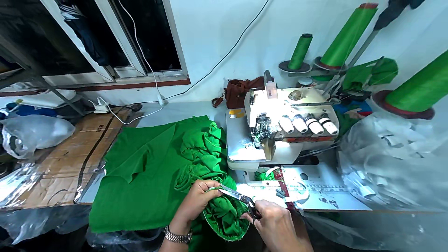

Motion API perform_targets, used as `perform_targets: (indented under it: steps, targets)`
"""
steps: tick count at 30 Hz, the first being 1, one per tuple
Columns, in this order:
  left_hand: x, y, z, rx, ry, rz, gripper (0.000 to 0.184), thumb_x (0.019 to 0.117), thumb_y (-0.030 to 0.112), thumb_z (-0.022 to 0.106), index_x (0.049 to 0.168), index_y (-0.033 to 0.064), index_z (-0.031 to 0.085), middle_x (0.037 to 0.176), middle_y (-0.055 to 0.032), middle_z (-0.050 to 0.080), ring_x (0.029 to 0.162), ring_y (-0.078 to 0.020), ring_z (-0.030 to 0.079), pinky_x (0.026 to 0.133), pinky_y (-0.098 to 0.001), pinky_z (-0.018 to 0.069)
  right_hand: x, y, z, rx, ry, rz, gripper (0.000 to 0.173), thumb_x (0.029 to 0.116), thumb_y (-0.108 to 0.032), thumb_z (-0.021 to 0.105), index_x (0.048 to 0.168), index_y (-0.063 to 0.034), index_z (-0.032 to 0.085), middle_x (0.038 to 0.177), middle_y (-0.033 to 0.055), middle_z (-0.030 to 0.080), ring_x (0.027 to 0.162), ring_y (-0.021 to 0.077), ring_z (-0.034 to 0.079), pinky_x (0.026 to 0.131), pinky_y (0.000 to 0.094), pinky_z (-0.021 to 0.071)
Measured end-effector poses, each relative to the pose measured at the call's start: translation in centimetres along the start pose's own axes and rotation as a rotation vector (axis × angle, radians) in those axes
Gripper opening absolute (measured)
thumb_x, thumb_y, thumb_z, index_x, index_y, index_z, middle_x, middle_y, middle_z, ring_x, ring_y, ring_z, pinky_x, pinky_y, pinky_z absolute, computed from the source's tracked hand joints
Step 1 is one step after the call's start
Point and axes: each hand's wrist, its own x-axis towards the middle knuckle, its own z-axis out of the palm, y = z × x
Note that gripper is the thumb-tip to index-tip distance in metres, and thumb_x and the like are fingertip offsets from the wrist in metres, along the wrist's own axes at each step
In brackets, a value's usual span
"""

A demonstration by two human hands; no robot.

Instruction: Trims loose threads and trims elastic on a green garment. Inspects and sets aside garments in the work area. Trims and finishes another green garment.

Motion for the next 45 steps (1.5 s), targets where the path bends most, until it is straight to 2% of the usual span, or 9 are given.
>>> perform_targets:
  steps: [4, 8, 13, 20, 25, 31, 36, 41, 45]
  targets:
    - [0.0, 0.0, 0.0, 0.006, -0.002, 0.004, 0.015, 0.092, 0.006, 0.063, 0.093, 0.0057, 0.078, 0.092, 0.0005, 0.075, 0.088, -0.0046, 0.069, 0.084, -0.0251, 0.0561, -0.4, 0.3, 0.4, 0.051, -0.007, -0.033, 0.04, 0.0779, -0.042, 0.075, 0.065, -0.006, 0.064, 0.055, 0.0056, 0.057, 0.049, 0.0199, 0.062, 0.044, 0.0352, 0.0507]
    - [0.1, -0.1, 0.1, -0.051, -0.012, 0.011, 0.011, 0.0924, 0.007, 0.065, 0.094, 0.0057, 0.075, 0.093, -0.0005, 0.075, 0.088, -0.0058, 0.068, 0.083, -0.0249, 0.0556, -0.5, 0.6, 0.0, 0.163, -0.115, 0.033, 0.042, 0.0807, -0.041, 0.076, 0.065, -0.004, 0.064, 0.055, 0.0084, 0.058, 0.049, 0.0224, 0.063, 0.047, 0.0399, 0.0522]
    - [0.0, -0.4, 0.1, -0.102, 0.013, 0.024, 0.008, 0.0912, 0.004, 0.068, 0.095, 0.0043, 0.074, 0.09, -0.0026, 0.074, 0.086, -0.0076, 0.069, 0.082, -0.0252, 0.0561, -0.3, 0.6, -0.2, 0.176, -0.117, 0.062, 0.051, 0.0752, -0.055, 0.076, 0.063, -0.0073, 0.062, 0.054, 0.0045, 0.055, 0.048, 0.0178, 0.058, 0.045, 0.0364, 0.0493]
    - [0.0, -0.2, 0.1, -0.086, 0.008, 0.015, 0.008, 0.09, 0.004, 0.069, 0.093, 0.0043, 0.076, 0.087, -0.0015, 0.074, 0.082, -0.0059, 0.068, 0.079, -0.0239, 0.0561, 0.2, 0.6, -0.1, 0.112, -0.089, 0.008, 0.054, 0.0759, -0.059, 0.072, 0.06, -0.0089, 0.059, 0.051, 0.002, 0.05, 0.045, 0.0163, 0.054, 0.042, 0.0338, 0.0451]
    - [0.0, -0.2, 0.1, -0.081, 0.004, 0.017, 0.009, 0.09, 0.002, 0.067, 0.093, 0.0039, 0.075, 0.087, -0.0015, 0.074, 0.083, -0.0063, 0.068, 0.08, -0.0244, 0.0562, 0.3, 0.5, -0.1, 0.127, -0.111, 0.014, 0.052, 0.0756, -0.056, 0.072, 0.061, -0.0082, 0.059, 0.05, 0.0027, 0.05, 0.044, 0.0161, 0.054, 0.042, 0.0338, 0.0442]
    - [0.0, -0.4, 0.1, -0.042, 0.001, 0.031, 0.01, 0.09, 0.004, 0.067, 0.094, 0.0055, 0.075, 0.089, 0.0009, 0.074, 0.083, -0.0044, 0.068, 0.079, -0.0238, 0.0561, 0.2, 1.1, -0.6, 0.156, -0.157, -0.015, 0.048, 0.0788, -0.049, 0.075, 0.063, -0.005, 0.062, 0.053, 0.0074, 0.056, 0.047, 0.0209, 0.06, 0.045, 0.0378, 0.0492]
    - [0.0, -0.4, 0.1, -0.041, -0.014, 0.033, 0.008, 0.0894, 0.003, 0.068, 0.093, 0.0043, 0.075, 0.088, -0.0001, 0.074, 0.083, -0.0049, 0.069, 0.08, -0.024, 0.0567, 0.3, 1.3, -0.3, 0.141, -0.114, -0.029, 0.053, 0.076, -0.057, 0.073, 0.06, -0.0081, 0.059, 0.051, 0.0037, 0.052, 0.044, 0.0173, 0.055, 0.042, 0.035, 0.0458]
    - [0.1, -0.3, 0.2, -0.038, -0.02, 0.021, 0.007, 0.0882, 0.003, 0.07, 0.091, 0.0054, 0.076, 0.085, 0.0014, 0.074, 0.081, -0.0035, 0.068, 0.078, -0.0229, 0.0564, 0.7, 1.4, -0.1, 0.06, -0.075, -0.088, 0.05, 0.0784, -0.055, 0.071, 0.062, -0.0086, 0.06, 0.052, 0.0044, 0.054, 0.046, 0.0189, 0.059, 0.042, 0.0358, 0.0478]
    - [0.1, -0.3, 0.1, -0.05, -0.027, 0.021, 0.011, 0.0881, 0.002, 0.067, 0.092, 0.0058, 0.076, 0.087, 0.0022, 0.074, 0.081, -0.0032, 0.068, 0.078, -0.0226, 0.0563, 0.7, 1.4, -0.5, 0.173, -0.208, -0.03, 0.049, 0.0796, -0.051, 0.074, 0.064, -0.0055, 0.062, 0.054, 0.0073, 0.057, 0.049, 0.0211, 0.061, 0.046, 0.0383, 0.0498]
